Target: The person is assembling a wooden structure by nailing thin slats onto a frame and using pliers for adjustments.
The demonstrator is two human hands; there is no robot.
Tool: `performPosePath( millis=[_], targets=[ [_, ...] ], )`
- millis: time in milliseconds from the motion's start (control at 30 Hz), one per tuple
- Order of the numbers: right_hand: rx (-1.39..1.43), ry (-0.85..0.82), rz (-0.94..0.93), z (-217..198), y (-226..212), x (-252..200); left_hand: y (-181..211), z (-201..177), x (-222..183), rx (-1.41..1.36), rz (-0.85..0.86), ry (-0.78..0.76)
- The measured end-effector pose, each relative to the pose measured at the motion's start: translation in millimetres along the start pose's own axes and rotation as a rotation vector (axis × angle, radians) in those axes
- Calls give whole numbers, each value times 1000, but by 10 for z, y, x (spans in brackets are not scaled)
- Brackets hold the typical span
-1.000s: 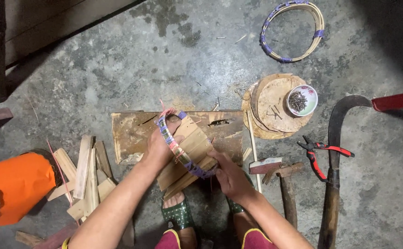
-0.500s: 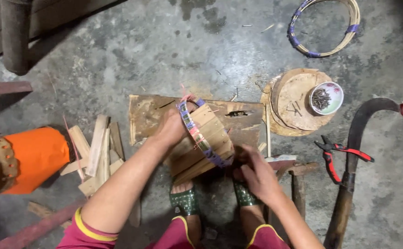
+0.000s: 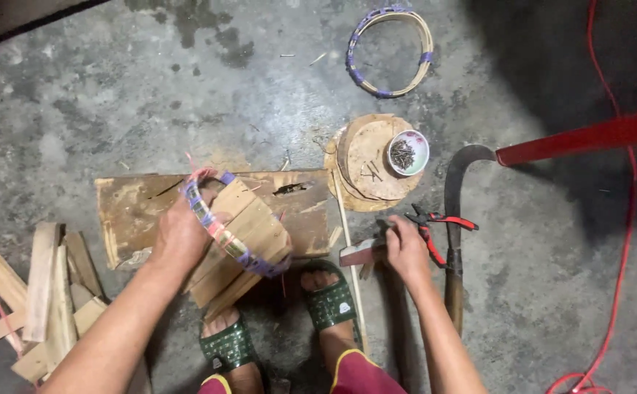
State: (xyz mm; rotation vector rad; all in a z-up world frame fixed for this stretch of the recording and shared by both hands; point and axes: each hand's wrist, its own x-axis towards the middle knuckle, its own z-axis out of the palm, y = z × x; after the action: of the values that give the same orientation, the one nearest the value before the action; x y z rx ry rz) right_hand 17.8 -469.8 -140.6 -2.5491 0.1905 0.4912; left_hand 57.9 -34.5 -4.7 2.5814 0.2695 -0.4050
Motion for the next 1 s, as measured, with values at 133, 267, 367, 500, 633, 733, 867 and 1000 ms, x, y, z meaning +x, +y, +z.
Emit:
performPosePath(
  millis=[133,267,367,500,633,733,867,1000],
  targets=[
    [88,-295,-268,-242,-1141,-303,467,-377,-11,-308,-458,-227],
    [15,-242,-713,-118,-1706,-565,673,-606,2,-499,-746,-251],
    [127,-101,-907,499,-1894,-345,265,-220,3,-411,-772,-289],
    [151,-117,-853,697,-1872,-250,110,-84,4,-86,-265,-330],
    [316,-90,-796,719,-2017,-363,404,-418,-32,-389,-429,-292],
    [406,-10,-818,671,-2120,-388,-204,-79,52,-274,-151,-127],
    [416,37,-818,549,-2293,-394,-500,75,94,104,321,23],
    [403,52,-845,620,-2204,-360,-643,90,261,101,212,-56]
  ],
)
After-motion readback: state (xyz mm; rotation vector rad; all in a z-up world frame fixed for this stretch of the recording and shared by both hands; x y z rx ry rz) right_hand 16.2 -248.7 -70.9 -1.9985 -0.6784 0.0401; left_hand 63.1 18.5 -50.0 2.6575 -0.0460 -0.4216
